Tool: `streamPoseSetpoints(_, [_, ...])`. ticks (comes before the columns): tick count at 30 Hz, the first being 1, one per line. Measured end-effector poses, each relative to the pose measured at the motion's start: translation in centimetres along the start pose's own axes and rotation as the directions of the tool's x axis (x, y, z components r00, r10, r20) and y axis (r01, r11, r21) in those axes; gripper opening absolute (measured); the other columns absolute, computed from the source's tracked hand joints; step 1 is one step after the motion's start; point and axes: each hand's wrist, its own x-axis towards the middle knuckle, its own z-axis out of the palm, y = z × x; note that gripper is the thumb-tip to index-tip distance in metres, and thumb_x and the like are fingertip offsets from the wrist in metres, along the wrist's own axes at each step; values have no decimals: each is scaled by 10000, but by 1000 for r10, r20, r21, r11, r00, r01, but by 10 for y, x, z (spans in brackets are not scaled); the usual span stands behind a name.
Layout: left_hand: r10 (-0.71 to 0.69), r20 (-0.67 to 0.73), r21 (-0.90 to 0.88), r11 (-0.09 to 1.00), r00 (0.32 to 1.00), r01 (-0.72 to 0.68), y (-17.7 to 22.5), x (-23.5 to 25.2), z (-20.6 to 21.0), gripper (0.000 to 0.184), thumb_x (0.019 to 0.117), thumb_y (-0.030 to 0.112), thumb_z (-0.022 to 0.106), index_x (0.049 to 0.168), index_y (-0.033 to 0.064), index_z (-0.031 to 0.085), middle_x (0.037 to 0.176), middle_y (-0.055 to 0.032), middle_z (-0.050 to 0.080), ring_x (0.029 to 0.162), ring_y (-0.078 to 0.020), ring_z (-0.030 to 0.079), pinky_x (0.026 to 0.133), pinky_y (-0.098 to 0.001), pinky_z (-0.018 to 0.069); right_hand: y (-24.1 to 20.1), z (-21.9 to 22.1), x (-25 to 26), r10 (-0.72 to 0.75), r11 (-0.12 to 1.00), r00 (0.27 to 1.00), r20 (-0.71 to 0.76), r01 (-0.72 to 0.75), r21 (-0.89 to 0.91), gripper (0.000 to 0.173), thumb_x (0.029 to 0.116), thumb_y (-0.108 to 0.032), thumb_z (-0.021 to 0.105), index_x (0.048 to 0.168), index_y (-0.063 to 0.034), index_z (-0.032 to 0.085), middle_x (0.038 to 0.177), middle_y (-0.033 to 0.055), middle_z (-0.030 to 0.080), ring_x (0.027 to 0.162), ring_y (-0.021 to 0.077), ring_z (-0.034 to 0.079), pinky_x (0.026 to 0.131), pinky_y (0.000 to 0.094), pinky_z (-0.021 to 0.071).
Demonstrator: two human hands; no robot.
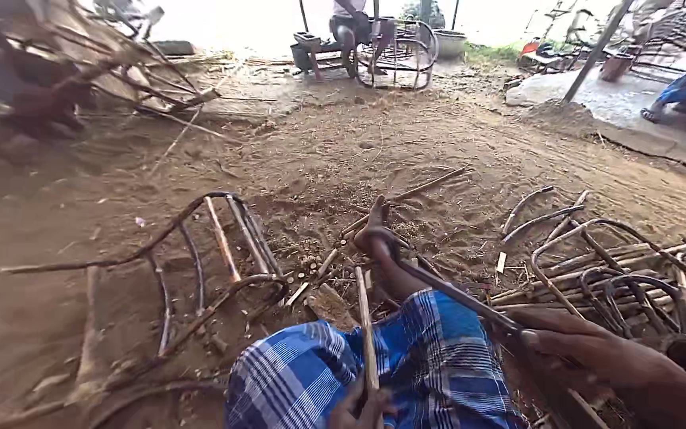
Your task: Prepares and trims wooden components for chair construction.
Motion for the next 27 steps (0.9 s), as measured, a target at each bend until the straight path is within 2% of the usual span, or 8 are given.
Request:
streamPoseSetpoints(2, [-45, -26, -174, 984, 999, 39, 23, 11, 0, 365, 1029, 120, 609, 1350, -46, 563, 1090, -173, 735, 905, -297, 747, 749, -437, 649, 24, 14, -1, -146, 988, 988, -50, 148, 37, 336, 1045, -428, 511, 1317, -254, 603, 667, -46, 456, 387, 30, 379, 311, 196, 356])
streamPoseSetpoints(5, [-44, -33, -224, 974, 998, 36, 52, 31, -3, 349, 1018, 110, 634, 1327, -44, 586, 1156, -177, 728, 960, -311, 748, 800, -434, 652, 68, 35, 14, -272, 960, 956, -106, 278, 41, 382, 1069, -445, 472, 1335, -199, 592, 688, -54, 488, 408, 47, 392, 321, 220, 355])
streamPoseSetpoints(13, [-79, -121, -248, 968, 989, 47, 81, 56, 5, 367, 977, 74, 678, 1324, -24, 608, 1072, -204, 730, 869, -306, 745, 757, -391, 638, 185, 61, 54, -116, 968, 967, -229, 162, 192, 343, 1084, -346, 420, 1303, -122, 558, 628, -36, 423, 399, 85, 375, 332, 259, 352])
streamPoseSetpoints(21, [-55, -91, -243, 970, 994, 31, 76, 64, 6, 325, 993, 124, 664, 1291, -1, 631, 1092, -196, 728, 910, -306, 739, 779, -411, 629, 185, 57, 51, -89, 954, 967, -240, 152, 258, 351, 1073, -368, 445, 1287, -118, 566, 622, -35, 422, 392, 81, 376, 326, 245, 356])
streamPoseSetpoints(23, [-69, -57, -215, 975, 996, 56, 72, 57, 8, 426, 1011, 153, 649, 1411, 52, 546, 1149, -181, 717, 937, -310, 738, 806, -424, 630, 172, 60, 48, -106, 955, 973, -207, 157, 250, 360, 1070, -379, 453, 1304, -126, 556, 627, -32, 423, 392, 82, 369, 324, 245, 348])
streamPoseSetpoints(24, [-92, -22, -196, 977, 995, 86, 65, 48, 11, 546, 1024, 161, 636, 1522, 106, 419, 1182, -173, 704, 943, -313, 742, 802, -433, 641, 164, 61, 45, -118, 953, 978, -174, 161, 257, 365, 1072, -384, 459, 1312, -129, 560, 628, -29, 420, 389, 82, 359, 321, 243, 338])
streamPoseSetpoints(25, [-119, -5, -179, 977, 993, 116, 56, 39, 15, 646, 1029, 138, 626, 1585, 139, 297, 1163, -174, 698, 891, -305, 744, 751, -424, 648, 155, 61, 42, -126, 951, 984, -127, 157, 266, 366, 1071, -396, 465, 1312, -140, 565, 627, -30, 415, 382, 74, 347, 316, 235, 329])
streamPoseSetpoints(27, [-178, -41, -182, 969, 983, 167, 32, 22, 25, 657, 1047, 78, 562, 1613, 133, 233, 1072, -156, 669, 711, -226, 680, 584, -330, 591, 132, 56, 38, -113, 956, 994, 11, 106, 272, 351, 1071, -411, 462, 1302, -173, 577, 632, -41, 413, 374, 54, 339, 309, 218, 329])
